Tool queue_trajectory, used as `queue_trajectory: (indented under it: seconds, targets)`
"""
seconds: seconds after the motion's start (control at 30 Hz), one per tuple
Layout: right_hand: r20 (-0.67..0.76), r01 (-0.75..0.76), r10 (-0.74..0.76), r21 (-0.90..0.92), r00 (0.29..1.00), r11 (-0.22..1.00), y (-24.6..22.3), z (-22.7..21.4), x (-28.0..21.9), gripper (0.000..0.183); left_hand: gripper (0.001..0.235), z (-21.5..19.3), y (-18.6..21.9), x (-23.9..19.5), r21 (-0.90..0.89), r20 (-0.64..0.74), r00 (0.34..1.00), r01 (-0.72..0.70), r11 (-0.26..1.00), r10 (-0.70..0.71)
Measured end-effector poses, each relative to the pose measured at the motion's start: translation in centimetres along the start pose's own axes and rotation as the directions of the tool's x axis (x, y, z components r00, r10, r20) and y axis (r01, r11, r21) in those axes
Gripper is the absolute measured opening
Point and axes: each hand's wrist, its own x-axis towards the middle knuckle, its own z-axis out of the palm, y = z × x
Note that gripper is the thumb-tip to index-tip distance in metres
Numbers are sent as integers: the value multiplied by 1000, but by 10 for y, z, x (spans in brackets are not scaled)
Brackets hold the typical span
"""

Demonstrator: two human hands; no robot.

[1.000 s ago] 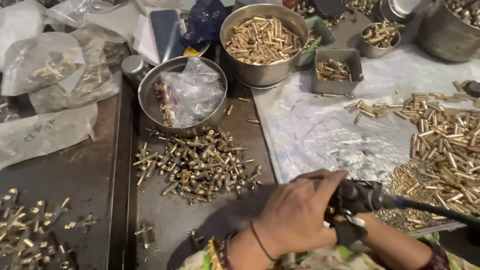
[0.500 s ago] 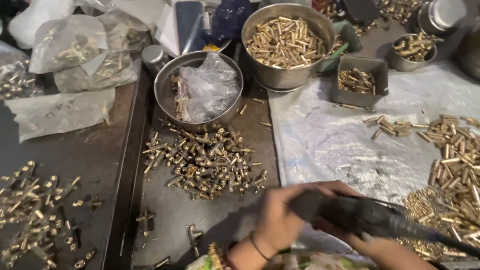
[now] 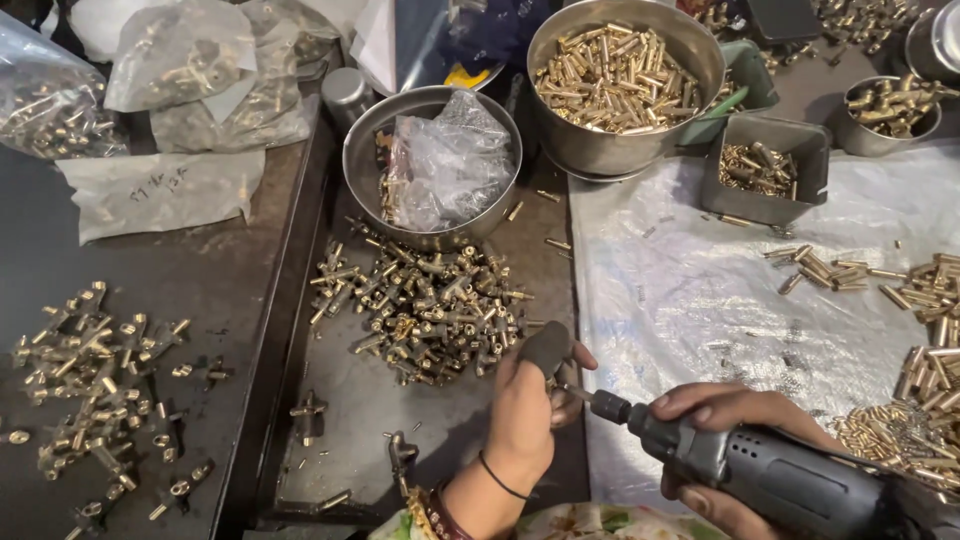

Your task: Polishing small brass T-junction pipe fittings using a handheld rotary power tool at a workbench.

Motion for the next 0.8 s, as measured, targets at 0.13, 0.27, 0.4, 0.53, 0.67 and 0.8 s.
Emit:
queue_trajectory:
  seconds: [0.13,0.27,0.4,0.53,0.67,0.8]
  targets:
    - [-21,-70,76,196,997,978,-1,0,-4,48,53,3,-2,3,-12,2,1000,22,1000,-22]
    - [-26,-57,66,255,998,965,0,-1,-5,47,47,2,-9,2,37,-25,999,-23,999,24]
    - [-42,-49,62,269,997,962,2,-3,-7,47,37,0,-18,3,90,33,985,-171,981,169]
    - [-64,-42,62,283,996,958,2,-4,-7,47,34,4,-18,3,60,41,982,-188,980,186]
    - [-3,-4,5,292,1000,956,4,-7,-7,46,34,7,-20,5,42,25,987,-159,986,158]
    - [-49,-14,26,223,998,975,13,-10,-16,44,32,6,-23,5,46,26,988,-153,987,152]
